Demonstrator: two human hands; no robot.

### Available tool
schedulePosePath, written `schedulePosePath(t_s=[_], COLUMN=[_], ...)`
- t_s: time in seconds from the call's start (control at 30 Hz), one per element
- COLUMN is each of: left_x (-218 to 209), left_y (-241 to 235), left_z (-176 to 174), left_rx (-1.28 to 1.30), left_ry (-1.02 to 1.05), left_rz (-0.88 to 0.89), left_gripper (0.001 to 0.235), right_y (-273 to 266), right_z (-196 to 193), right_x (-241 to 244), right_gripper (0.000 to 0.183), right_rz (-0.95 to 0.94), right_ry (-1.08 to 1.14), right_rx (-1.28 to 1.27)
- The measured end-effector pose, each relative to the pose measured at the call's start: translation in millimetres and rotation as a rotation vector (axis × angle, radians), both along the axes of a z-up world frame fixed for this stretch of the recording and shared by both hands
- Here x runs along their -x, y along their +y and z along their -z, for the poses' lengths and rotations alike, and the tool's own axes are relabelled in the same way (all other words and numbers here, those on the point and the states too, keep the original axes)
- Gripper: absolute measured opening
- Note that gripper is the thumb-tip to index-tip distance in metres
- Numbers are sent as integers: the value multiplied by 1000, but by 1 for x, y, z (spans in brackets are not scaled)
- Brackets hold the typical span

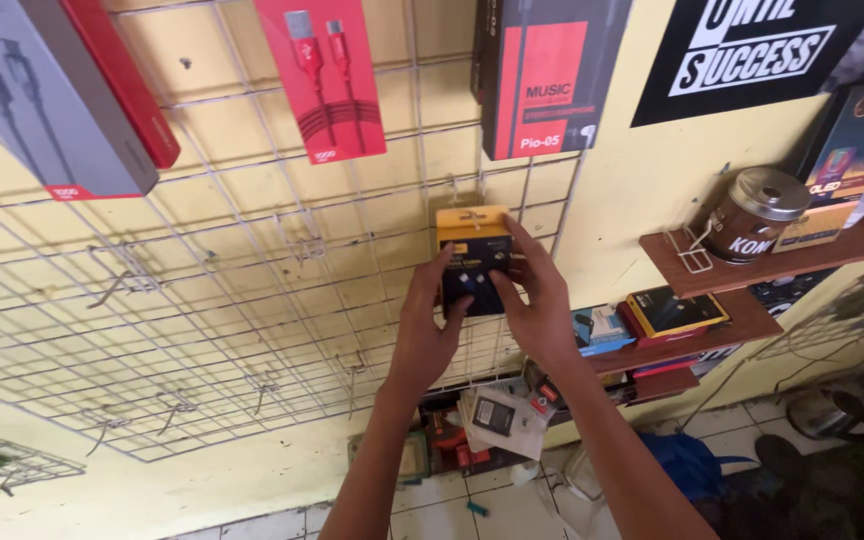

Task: The person repeatedly picks up small boxes of electronic accessories from a wooden shelf and hangs them on a wall-mounted wire grid. The person handles various items including cables and phone cases, placing them on hooks or a chair.

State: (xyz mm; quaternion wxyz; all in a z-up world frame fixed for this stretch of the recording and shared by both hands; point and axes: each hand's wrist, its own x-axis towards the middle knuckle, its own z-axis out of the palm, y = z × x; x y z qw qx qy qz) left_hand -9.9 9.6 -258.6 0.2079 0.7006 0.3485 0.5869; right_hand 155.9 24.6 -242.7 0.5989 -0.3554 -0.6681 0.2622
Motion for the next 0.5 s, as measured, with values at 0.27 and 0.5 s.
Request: schedulePosePath(t_s=[0.27, 0.5], left_x=[-10, -54], left_y=[-6, -69], left_z=[14, 76], left_rx=[1, 122], left_ry=[130, 125], left_rz=[-127, -356], left_gripper=[82, 64], right_y=[4, -49], right_z=[10, 131], right_x=[-3, -81], right_gripper=[75, 62], right_rz=[185, 330], right_ry=[-196, -153], right_rx=[-70, 88])
